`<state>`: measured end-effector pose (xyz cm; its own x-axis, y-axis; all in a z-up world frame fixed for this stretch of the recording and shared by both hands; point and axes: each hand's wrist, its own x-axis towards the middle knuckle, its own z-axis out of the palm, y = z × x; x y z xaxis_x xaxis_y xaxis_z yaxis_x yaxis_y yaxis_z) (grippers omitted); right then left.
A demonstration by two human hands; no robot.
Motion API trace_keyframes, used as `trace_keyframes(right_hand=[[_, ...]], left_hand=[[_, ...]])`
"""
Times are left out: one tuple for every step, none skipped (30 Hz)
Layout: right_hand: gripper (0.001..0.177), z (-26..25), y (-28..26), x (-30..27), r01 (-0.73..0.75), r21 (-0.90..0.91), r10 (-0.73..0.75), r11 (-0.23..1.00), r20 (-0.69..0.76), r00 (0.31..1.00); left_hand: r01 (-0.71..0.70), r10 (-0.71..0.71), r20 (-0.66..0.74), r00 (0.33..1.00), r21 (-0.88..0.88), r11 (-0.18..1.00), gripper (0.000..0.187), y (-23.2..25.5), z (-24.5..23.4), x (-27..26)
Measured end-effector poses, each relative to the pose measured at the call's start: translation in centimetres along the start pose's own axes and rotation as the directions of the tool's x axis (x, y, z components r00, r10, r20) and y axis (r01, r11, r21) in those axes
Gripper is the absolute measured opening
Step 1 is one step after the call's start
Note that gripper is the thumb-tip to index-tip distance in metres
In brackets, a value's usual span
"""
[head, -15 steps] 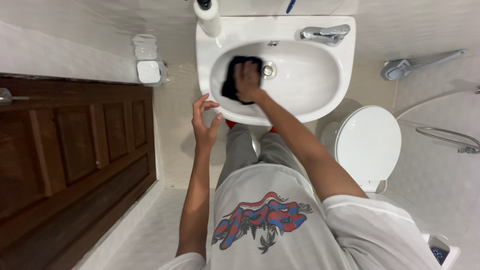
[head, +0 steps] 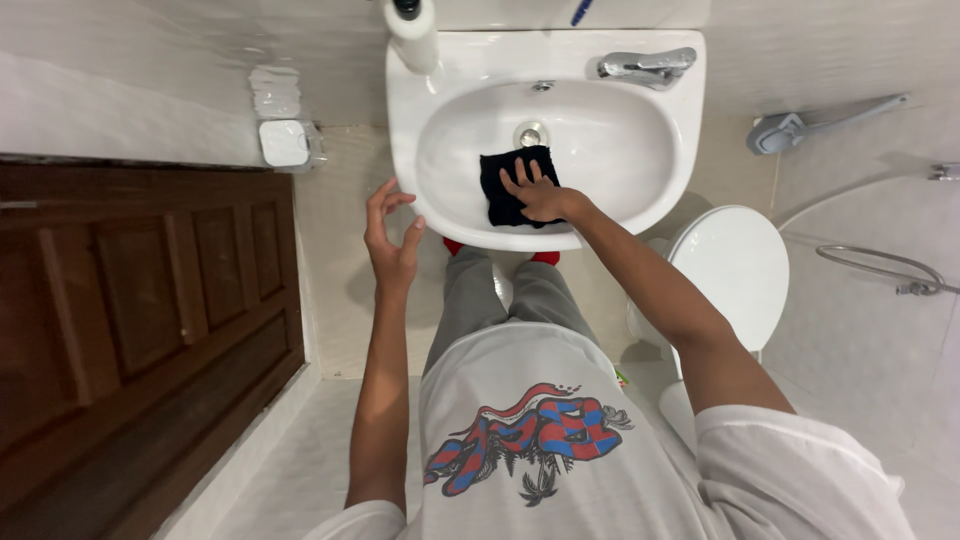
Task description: The person wipes the interior basin, faucet, and surrounding surfaces of a white bathroom sink using a black cloth. They repeatedly rub the sink bowl, the chrome faucet, and the rim, occasionally lifting a soap dispenser to wipe underneath it.
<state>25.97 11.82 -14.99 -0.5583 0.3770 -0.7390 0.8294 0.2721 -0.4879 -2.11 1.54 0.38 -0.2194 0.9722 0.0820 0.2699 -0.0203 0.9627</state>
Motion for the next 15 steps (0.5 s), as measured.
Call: trace_keyframes(right_hand=[[0.096, 0.0, -0.6, 0.6, -0.002, -0.02, 0.002, 1.0, 0.003, 1.0], [0.098, 0.0, -1.6, 1.7, -0.007, -0.039, 0.007, 0.999, 0.003, 1.0], [0.101, 0.2, -2.9, 2.8, -0.011, -0.058, 0.011, 0.998, 0.003, 1.0], [0.101, 0.5, -4.3, 4.1, 0.061, -0.019, -0.062, 0.998, -0.024, 0.998], [0.102, 0.8, -5.9, 5.5, 0.134, 0.018, -0.133, 0.991, -0.054, 0.99], [0.101, 0.7, -7.4, 7.0, 0.179, 0.132, -0.165, 0.975, -0.116, 0.98], [0.102, 0.4, -8.7, 8.4, 0.228, 0.24, -0.188, 0.944, -0.181, 0.965], [0.102, 0.2, -10.0, 9.4, 0.216, 0.382, -0.119, 0.899, -0.261, 0.958], [0.106, -0.2, -11.3, 10.3, 0.213, 0.514, -0.039, 0.831, -0.329, 0.944], [0.116, -0.6, -12.4, 10.9, 0.219, 0.637, 0.057, 0.739, -0.383, 0.922], [0.12, -1.1, -13.6, 11.5, 0.203, 0.715, 0.161, 0.669, -0.406, 0.9], [0.125, -1.7, -14.6, 12.2, 0.195, 0.784, 0.265, 0.589, -0.416, 0.87], [0.13, -2.1, -15.1, 12.6, 0.196, 0.843, 0.367, 0.501, -0.411, 0.834], [0.129, -2.4, -14.9, 13.0, 0.214, 0.871, 0.425, 0.441, -0.413, 0.805], [0.127, -3.1, -14.5, 13.8, 0.236, 0.894, 0.483, 0.38, -0.409, 0.774]], left_hand=[[0.001, -0.001, -0.012, 1.0, -0.003, 1.0, 0.061, 0.1, -0.2, 0.0], [0.0, 0.0, -0.021, 1.0, -0.007, 1.0, 0.061, 0.2, -0.3, 0.2], [-0.002, 0.002, -0.03, 1.0, -0.011, 1.0, 0.062, 0.2, -0.4, 0.3], [-0.008, 0.007, -0.038, 0.999, -0.02, 1.0, 0.062, 0.1, -0.6, 0.4], [-0.015, 0.013, -0.046, 0.999, -0.028, 0.999, 0.062, 0.0, -0.7, 0.5], [-0.021, 0.019, -0.055, 0.998, -0.035, 0.999, 0.062, -0.1, -1.0, 0.6], [-0.02, 0.018, -0.057, 0.998, -0.042, 0.999, 0.061, -0.3, -1.2, 0.7], [-0.017, 0.014, -0.056, 0.998, -0.049, 0.999, 0.061, -0.5, -1.4, 0.8], [-0.014, 0.011, -0.056, 0.998, -0.056, 0.998, 0.06, -0.7, -1.6, 0.9], [-0.016, 0.013, -0.048, 0.999, -0.062, 0.998, 0.061, -0.9, -1.7, 1.1], [-0.019, 0.016, -0.041, 0.999, -0.068, 0.998, 0.061, -1.0, -1.9, 1.3], [-0.023, 0.021, -0.033, 0.999, -0.074, 0.997, 0.061, -1.1, -2.0, 1.6], [-0.022, 0.02, -0.024, 1.0, -0.077, 0.997, 0.061, -1.2, -2.0, 1.8], [-0.017, 0.016, -0.018, 1.0, -0.075, 0.997, 0.062, -1.2, -2.2, 1.9], [-0.012, 0.011, -0.011, 1.0, -0.073, 0.997, 0.062, -1.2, -2.4, 1.9]])
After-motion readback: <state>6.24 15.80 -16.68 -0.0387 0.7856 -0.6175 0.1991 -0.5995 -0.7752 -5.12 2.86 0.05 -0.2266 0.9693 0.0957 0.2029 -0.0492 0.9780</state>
